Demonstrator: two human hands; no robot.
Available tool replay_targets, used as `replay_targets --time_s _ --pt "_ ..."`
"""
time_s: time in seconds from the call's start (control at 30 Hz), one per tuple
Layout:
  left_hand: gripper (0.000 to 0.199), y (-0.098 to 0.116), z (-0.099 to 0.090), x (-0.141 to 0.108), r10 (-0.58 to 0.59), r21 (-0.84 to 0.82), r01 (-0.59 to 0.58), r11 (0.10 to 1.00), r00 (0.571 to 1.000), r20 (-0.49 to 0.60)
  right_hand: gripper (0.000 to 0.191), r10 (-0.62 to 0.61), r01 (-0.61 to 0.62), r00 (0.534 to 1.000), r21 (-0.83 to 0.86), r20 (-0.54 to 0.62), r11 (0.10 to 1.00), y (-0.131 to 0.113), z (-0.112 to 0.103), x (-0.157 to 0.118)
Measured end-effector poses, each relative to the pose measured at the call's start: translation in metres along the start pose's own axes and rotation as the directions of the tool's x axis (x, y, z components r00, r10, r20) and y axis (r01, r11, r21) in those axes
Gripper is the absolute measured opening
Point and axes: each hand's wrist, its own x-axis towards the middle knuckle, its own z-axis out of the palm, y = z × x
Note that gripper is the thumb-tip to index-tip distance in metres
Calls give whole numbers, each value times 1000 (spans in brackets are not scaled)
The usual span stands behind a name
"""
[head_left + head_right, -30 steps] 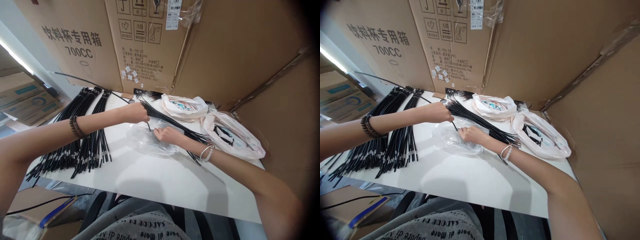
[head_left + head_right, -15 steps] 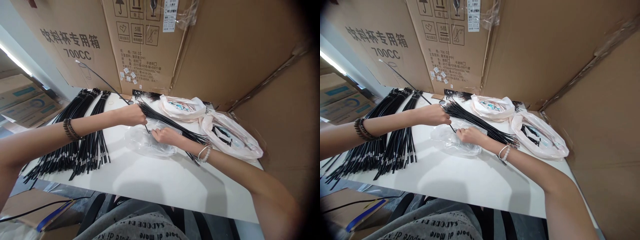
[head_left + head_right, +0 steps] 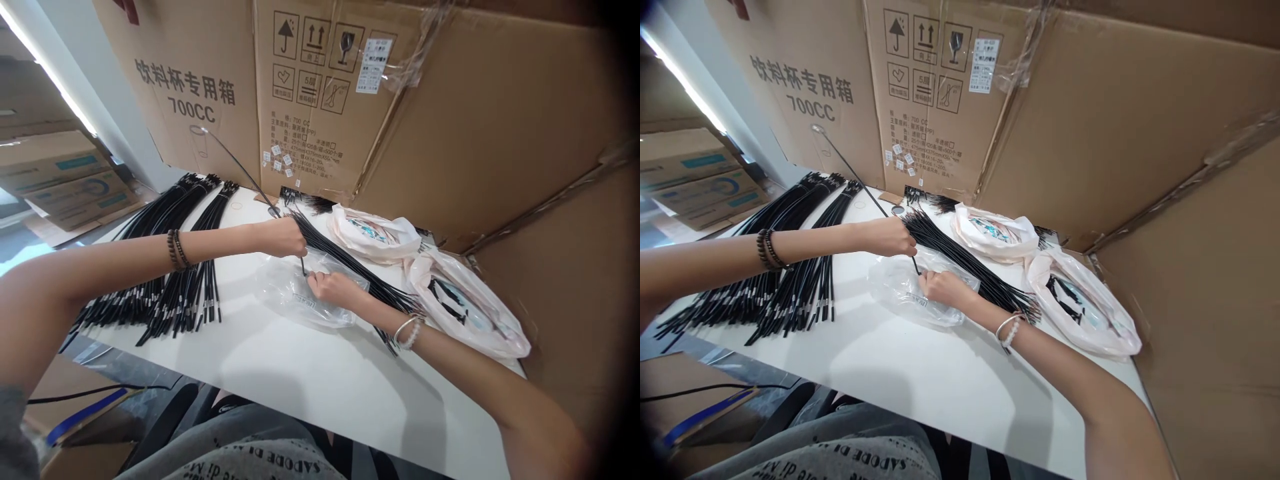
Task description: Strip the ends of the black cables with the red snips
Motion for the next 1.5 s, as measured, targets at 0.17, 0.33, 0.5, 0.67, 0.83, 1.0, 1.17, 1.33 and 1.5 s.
replay_targets --time_s 0.17,0.33,0.5,0.67,0.83,1.0,1.17,1.33,1.5 --pt "20 -1 -4 -2 85 -1 -85 996 993 84 37 25 -24 999 -9 25 1000 3 0 -3" --pt "18 -1 -4 -2 82 -2 -82 997 990 116 36 41 -41 998 2 44 999 3 -1 -2" --pt "18 1 -3 2 48 -24 -45 999 989 139 32 44 -46 997 24 66 999 0 -2 1" --pt "17 1 -6 4 13 -27 -8 1000 985 170 27 76 -80 993 44 93 996 0 -5 3" --pt "15 -1 -6 2 7 -39 1 999 982 186 27 101 -107 989 51 109 993 -2 -5 4" --pt "17 -1 -5 1 6 -35 1 999 980 200 30 94 -100 989 50 118 994 -2 -5 4" --pt "16 0 -5 1 -2 -47 11 999 981 195 33 68 -74 991 46 113 996 -1 -6 2" --pt "15 0 -4 2 -8 -68 21 997 982 188 35 52 -57 993 44 106 997 -2 -6 1" --pt "15 0 -2 2 -6 -86 22 996 985 173 33 49 -55 993 53 109 997 -2 -4 2"
